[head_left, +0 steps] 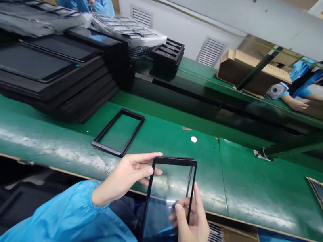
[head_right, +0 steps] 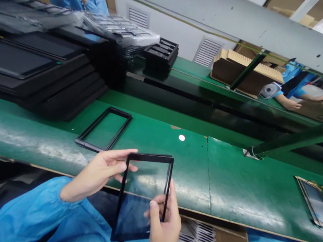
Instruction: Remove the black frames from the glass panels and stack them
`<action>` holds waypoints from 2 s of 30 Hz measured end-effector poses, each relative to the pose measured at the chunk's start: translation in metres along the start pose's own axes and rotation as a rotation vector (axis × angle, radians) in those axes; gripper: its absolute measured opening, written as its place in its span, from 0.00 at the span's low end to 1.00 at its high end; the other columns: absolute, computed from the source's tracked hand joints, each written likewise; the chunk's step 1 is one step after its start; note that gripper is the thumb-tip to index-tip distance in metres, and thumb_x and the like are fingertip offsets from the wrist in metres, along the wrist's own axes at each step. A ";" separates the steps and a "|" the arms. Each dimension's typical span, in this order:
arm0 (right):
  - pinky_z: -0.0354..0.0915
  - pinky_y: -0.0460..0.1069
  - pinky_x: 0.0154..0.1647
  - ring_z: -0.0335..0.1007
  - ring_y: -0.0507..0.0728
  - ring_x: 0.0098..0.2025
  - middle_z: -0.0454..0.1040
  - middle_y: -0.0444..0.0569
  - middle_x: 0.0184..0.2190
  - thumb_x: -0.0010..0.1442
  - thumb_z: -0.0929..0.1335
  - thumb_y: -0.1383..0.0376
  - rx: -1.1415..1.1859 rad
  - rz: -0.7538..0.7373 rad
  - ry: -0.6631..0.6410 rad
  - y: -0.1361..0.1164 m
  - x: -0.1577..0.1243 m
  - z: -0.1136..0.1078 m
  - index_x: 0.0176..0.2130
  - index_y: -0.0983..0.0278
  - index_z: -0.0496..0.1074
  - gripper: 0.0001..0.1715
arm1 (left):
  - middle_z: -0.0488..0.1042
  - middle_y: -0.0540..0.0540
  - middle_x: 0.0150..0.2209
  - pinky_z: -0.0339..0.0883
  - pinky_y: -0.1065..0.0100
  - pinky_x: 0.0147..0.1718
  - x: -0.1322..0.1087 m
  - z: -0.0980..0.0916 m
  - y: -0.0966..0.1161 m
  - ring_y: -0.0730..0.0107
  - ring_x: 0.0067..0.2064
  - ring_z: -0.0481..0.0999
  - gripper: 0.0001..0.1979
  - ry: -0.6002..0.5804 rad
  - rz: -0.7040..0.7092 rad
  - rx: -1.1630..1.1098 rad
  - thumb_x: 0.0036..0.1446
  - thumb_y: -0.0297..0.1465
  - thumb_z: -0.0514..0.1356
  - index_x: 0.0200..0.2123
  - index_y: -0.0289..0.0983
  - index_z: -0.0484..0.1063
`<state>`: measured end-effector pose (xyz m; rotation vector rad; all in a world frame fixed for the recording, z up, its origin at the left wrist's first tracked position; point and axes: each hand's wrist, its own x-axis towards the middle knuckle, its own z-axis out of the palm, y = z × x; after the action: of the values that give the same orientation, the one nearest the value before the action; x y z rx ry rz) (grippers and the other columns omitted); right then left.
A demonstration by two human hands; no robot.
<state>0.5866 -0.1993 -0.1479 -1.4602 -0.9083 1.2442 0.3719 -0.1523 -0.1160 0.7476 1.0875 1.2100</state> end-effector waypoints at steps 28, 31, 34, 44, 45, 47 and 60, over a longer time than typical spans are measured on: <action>0.80 0.49 0.32 0.84 0.57 0.25 0.86 0.47 0.24 0.63 0.74 0.51 0.008 -0.174 -0.083 -0.054 0.035 -0.009 0.40 0.60 0.82 0.16 | 0.87 0.40 0.44 0.83 0.66 0.36 -0.021 -0.011 0.003 0.52 0.44 0.88 0.17 -0.053 0.087 0.513 0.63 0.37 0.66 0.53 0.42 0.84; 0.80 0.48 0.35 0.85 0.56 0.28 0.87 0.47 0.26 0.63 0.74 0.54 -0.065 -0.193 -0.174 -0.049 0.037 -0.001 0.41 0.60 0.82 0.13 | 0.67 0.42 0.71 0.72 0.50 0.62 -0.018 -0.001 0.012 0.42 0.68 0.71 0.22 -0.161 0.329 0.911 0.62 0.35 0.65 0.60 0.47 0.80; 0.79 0.49 0.37 0.85 0.57 0.30 0.87 0.45 0.26 0.59 0.77 0.56 -0.048 -0.142 -0.365 -0.046 0.040 0.004 0.50 0.59 0.80 0.20 | 0.71 0.41 0.68 0.68 0.46 0.64 -0.012 0.013 0.021 0.43 0.64 0.76 0.31 -0.433 0.339 1.093 0.61 0.31 0.65 0.67 0.49 0.72; 0.79 0.54 0.35 0.84 0.64 0.28 0.87 0.57 0.26 0.58 0.75 0.44 0.050 0.150 -0.200 -0.027 0.054 -0.052 0.33 0.62 0.85 0.25 | 0.86 0.37 0.46 0.70 0.74 0.24 -0.016 -0.012 0.010 0.63 0.35 0.86 0.25 -0.152 -0.047 0.391 0.69 0.42 0.61 0.64 0.38 0.66; 0.79 0.54 0.32 0.84 0.63 0.26 0.86 0.56 0.25 0.56 0.75 0.43 0.099 0.161 -0.161 -0.025 0.054 -0.052 0.31 0.62 0.84 0.25 | 0.86 0.36 0.46 0.71 0.74 0.24 -0.018 -0.013 0.008 0.63 0.34 0.86 0.26 -0.129 -0.037 0.374 0.68 0.42 0.62 0.64 0.37 0.66; 0.78 0.52 0.29 0.82 0.62 0.24 0.85 0.55 0.23 0.54 0.76 0.43 0.141 0.145 -0.107 -0.023 0.052 -0.048 0.28 0.62 0.83 0.25 | 0.86 0.35 0.45 0.72 0.73 0.23 -0.020 -0.012 0.004 0.62 0.33 0.86 0.28 -0.089 -0.029 0.346 0.67 0.43 0.63 0.64 0.37 0.66; 0.74 0.48 0.32 0.79 0.57 0.23 0.81 0.46 0.18 0.64 0.69 0.45 -0.069 -0.161 -0.048 -0.040 0.043 -0.034 0.22 0.59 0.78 0.28 | 0.87 0.37 0.41 0.73 0.72 0.21 -0.024 -0.005 0.004 0.63 0.29 0.84 0.29 0.074 -0.037 0.292 0.62 0.46 0.67 0.60 0.36 0.70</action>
<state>0.6302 -0.1559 -0.1200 -1.3863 -1.0883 1.1423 0.3661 -0.1754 -0.1079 0.9058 1.3520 1.0661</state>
